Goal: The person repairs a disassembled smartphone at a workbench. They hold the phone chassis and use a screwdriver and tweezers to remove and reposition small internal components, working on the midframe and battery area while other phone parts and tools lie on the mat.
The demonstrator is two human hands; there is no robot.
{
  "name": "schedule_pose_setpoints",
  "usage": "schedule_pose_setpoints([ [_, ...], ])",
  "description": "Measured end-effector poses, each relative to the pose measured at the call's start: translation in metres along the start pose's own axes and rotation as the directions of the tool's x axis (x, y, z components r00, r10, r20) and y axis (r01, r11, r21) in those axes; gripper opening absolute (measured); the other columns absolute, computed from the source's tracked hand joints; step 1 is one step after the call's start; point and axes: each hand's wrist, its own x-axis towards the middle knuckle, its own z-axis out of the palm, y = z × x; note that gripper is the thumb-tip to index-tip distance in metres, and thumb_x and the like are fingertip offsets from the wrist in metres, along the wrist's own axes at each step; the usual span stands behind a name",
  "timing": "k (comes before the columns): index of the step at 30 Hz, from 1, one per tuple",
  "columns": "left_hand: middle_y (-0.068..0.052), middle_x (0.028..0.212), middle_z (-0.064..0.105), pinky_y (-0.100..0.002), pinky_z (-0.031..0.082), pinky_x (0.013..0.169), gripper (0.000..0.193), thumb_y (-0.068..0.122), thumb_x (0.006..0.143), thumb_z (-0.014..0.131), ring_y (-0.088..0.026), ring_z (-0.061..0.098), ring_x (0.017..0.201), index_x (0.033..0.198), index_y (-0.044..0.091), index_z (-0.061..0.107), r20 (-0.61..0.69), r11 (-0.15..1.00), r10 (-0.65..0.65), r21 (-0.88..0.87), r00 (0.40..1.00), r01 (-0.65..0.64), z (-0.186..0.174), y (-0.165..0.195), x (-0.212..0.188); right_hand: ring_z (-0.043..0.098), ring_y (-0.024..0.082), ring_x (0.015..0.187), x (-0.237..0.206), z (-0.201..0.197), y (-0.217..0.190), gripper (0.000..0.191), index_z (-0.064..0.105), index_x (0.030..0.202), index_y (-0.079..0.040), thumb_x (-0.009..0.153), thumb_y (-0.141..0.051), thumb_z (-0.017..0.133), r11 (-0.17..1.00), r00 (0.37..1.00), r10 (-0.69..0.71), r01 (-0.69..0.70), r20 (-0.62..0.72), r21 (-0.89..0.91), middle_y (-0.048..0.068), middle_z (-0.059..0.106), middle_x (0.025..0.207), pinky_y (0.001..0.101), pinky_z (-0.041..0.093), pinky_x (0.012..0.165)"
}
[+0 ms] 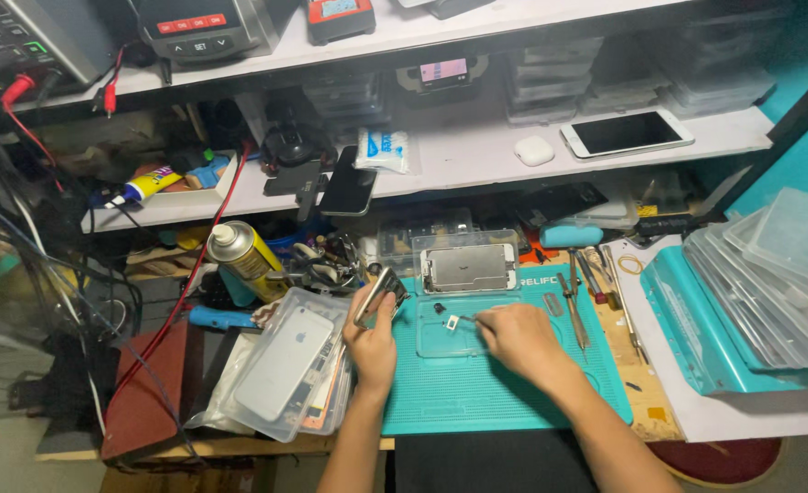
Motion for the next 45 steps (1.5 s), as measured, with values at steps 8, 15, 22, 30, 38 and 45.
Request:
schedule_pose_setpoints([
  [8, -0.008, 0.103, 0.073, -0.026, 0.055, 0.083, 0.019, -0.003, 0.095, 0.065, -0.013, 0.069, 0.094, 0.114, -0.007, 0.069, 0.04, 0.997, 0.071, -0.031, 0.997, -0.07, -0.004, 0.024, 0.001, 0.068, 0.04, 0.079, 0.013, 0.02, -0.024, 0.01, 0.073, 0.08, -0.007, 0.081, -0.015, 0.067, 0.992, 0.986, -0.02, 0.04, 0.163, -0.117, 0.018, 0.071, 0.079, 0.054, 0.053, 0.072],
  [15, -0.006, 0.095, 0.076, -0.026, 0.055, 0.078, 0.019, 0.006, 0.093, 0.071, -0.014, 0.07, 0.086, 0.107, -0.006, 0.074, 0.018, 0.992, -0.085, -0.092, 0.996, 0.087, 0.008, -0.015, 0.002, 0.068, 0.041, 0.082, 0.008, -0.004, -0.015, 0.016, 0.071, 0.086, -0.007, 0.086, -0.022, 0.068, 0.993, 0.992, 0.053, -0.041, 0.114, -0.11, 0.016, 0.073, 0.086, 0.0542, 0.052, 0.072],
  [22, -0.013, 0.092, 0.073, -0.028, 0.051, 0.07, 0.021, 0.011, 0.095, 0.075, -0.014, 0.064, 0.077, 0.104, -0.009, 0.076, 0.156, 0.918, -0.3, -0.221, 0.941, 0.329, 0.036, -0.039, 0.013, 0.068, 0.042, 0.081, 0.0, -0.04, 0.002, 0.019, 0.065, 0.1, -0.008, 0.093, -0.026, 0.062, 0.982, 0.977, 0.182, -0.186, -0.107, -0.024, 0.017, 0.073, 0.088, 0.0521, 0.053, 0.069],
  [30, -0.021, 0.11, 0.076, -0.039, 0.062, 0.081, 0.033, 0.0, 0.089, 0.056, -0.027, 0.076, 0.092, 0.119, -0.011, 0.066, 0.528, 0.515, -0.448, -0.508, 0.722, 0.691, 0.07, -0.02, 0.022, 0.071, 0.04, 0.08, -0.003, -0.052, 0.011, 0.022, 0.066, 0.108, -0.009, 0.095, -0.025, 0.061, 0.951, 0.912, 0.302, -0.267, -0.277, 0.158, 0.018, 0.074, 0.084, 0.0488, 0.053, 0.07],
  [38, -0.023, 0.111, 0.074, -0.043, 0.063, 0.083, 0.038, -0.005, 0.084, 0.052, -0.031, 0.076, 0.096, 0.119, -0.01, 0.064, 0.552, 0.464, -0.46, -0.518, 0.696, 0.718, 0.073, -0.031, 0.016, 0.073, 0.036, 0.079, 0.0, -0.047, 0.008, 0.022, 0.066, 0.109, -0.009, 0.095, -0.025, 0.061, 0.941, 0.903, 0.311, -0.248, -0.295, 0.231, 0.015, 0.076, 0.083, 0.0458, 0.055, 0.069],
  [45, -0.019, 0.105, 0.075, -0.043, 0.063, 0.074, 0.032, -0.001, 0.086, 0.06, -0.029, 0.074, 0.087, 0.116, -0.008, 0.066, 0.526, 0.484, -0.486, -0.503, 0.698, 0.716, 0.07, -0.026, 0.013, 0.072, 0.037, 0.078, 0.004, -0.041, -0.004, 0.023, 0.067, 0.109, -0.009, 0.094, -0.026, 0.062, 0.946, 0.918, 0.304, -0.26, -0.256, 0.193, 0.015, 0.074, 0.081, 0.0467, 0.054, 0.067],
])
